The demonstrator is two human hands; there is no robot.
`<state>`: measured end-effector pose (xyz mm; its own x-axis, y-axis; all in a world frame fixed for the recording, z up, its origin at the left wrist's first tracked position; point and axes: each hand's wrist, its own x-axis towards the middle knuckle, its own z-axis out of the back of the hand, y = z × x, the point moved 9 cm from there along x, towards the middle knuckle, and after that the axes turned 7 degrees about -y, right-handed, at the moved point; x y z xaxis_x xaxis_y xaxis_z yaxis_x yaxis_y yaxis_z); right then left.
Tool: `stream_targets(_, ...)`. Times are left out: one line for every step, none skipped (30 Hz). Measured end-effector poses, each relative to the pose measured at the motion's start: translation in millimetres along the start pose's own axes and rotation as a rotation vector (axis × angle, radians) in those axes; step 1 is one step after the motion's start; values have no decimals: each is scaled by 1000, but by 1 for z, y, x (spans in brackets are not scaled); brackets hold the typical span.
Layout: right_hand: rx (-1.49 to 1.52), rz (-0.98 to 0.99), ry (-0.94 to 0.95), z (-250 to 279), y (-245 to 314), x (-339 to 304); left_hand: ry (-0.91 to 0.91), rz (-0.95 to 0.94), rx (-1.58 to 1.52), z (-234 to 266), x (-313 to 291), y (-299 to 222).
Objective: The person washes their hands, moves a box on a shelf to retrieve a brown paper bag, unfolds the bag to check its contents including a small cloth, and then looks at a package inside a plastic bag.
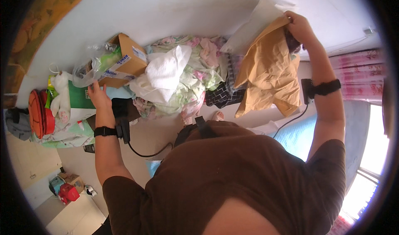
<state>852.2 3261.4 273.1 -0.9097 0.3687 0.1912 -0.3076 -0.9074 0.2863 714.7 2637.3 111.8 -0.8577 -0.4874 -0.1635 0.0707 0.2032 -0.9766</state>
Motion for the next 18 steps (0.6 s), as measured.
stream_targets(79,-20,2,-6,1,-1,-30,9,-5,2,-1,1)
stream_targets(102,-50,-16,-9,1,-2,-60,18,-10,3,-1,2)
stream_targets(87,-45,-8,-11,10,-2,-66,15,-11,7,1,2)
stream_targets(72,-41,0,-11,20,-2,4,4,-10,5,2,2)
stream_targets(75,-35,1,-9,29,-2,74,-8,-9,3,2,1)
stream_targets(4,-30,-27,-2,36,-2,71,-9,-9,5,2,1)
stream_targets(-68,-25,-56,2,40,-2,70,-2,19,5,0,1)
stream_targets(-67,-23,-56,0,42,-2,70,6,48,6,-1,2)
stream_targets(-66,-22,-77,1,41,-2,73,6,44,4,-3,2)
stream_targets(-67,-22,-99,3,40,-2,33,9,66,5,-4,3)
stream_targets(-70,-26,-104,1,40,-2,-4,12,88,6,-4,4)
stream_targets(-86,-37,-75,-6,41,-1,9,13,90,1,-7,2)
stream_targets(-107,-55,-50,-11,37,-2,-34,21,109,0,-10,0)
stream_targets(-88,-46,-82,-9,33,-3,-73,29,129,0,-13,0)
stream_targets(-32,-64,-70,-6,31,-6,-71,21,161,3,-12,0)
stream_targets(23,-86,-60,0,28,-10,-51,23,162,1,-11,2)
stream_targets(-9,-82,-77,9,19,-13,-67,20,149,2,-11,3)
stream_targets(-42,-78,-95,20,7,-19,-83,17,135,4,-8,4)
